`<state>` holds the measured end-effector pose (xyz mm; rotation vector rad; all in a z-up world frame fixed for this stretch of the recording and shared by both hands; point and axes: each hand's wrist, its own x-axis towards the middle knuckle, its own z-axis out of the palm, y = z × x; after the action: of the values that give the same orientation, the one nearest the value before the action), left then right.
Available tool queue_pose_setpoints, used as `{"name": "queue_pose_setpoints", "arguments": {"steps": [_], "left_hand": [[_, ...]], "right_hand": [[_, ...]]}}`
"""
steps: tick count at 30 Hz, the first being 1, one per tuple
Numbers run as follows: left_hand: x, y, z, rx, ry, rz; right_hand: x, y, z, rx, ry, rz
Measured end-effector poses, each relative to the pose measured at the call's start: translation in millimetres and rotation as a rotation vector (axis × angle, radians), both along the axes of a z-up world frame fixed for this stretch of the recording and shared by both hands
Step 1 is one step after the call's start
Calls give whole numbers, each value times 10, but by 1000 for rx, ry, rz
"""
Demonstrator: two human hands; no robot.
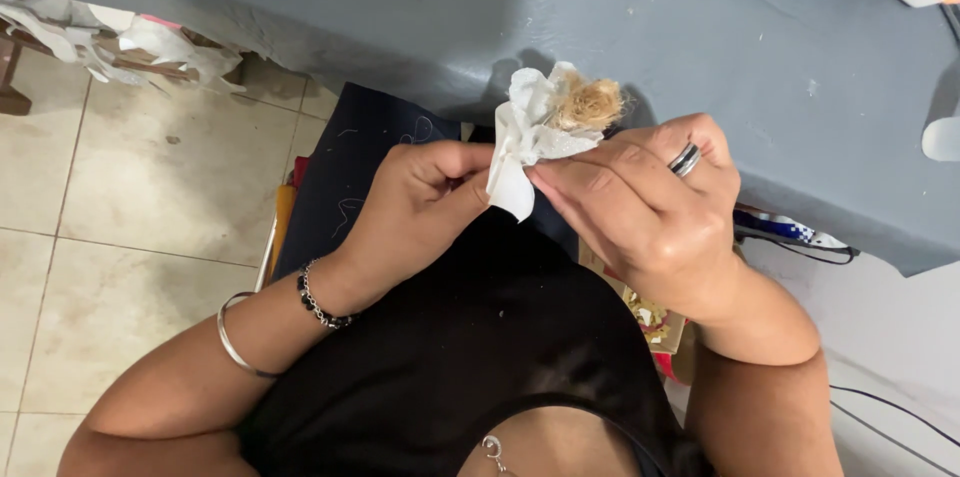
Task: Assembling a decorative fabric flower by wrapping material around a stem and securing it with thread
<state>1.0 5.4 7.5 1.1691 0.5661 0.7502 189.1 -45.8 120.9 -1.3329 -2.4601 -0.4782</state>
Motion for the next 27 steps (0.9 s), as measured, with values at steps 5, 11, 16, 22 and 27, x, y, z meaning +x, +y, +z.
{"name": "queue_pose_setpoints", "arguments": {"steps": [5,11,16,22,27], "left_hand": [[-3,0,-15,0,7,9],[-31,17,-8,-60,-61,-5],[21,-5,-25,-76,-64,-30],[18,-16,-20,-171,-91,-28],[16,-13,-107,-234,-155,-82]], "right_hand": [[12,-31,99,-137,69,1],[226,-79,-60,-197,340,12],[141,-65,-44,-173,359,32],[199,-27,-13,-144,342,151],[216,-66,33,-228,353,4]]}}
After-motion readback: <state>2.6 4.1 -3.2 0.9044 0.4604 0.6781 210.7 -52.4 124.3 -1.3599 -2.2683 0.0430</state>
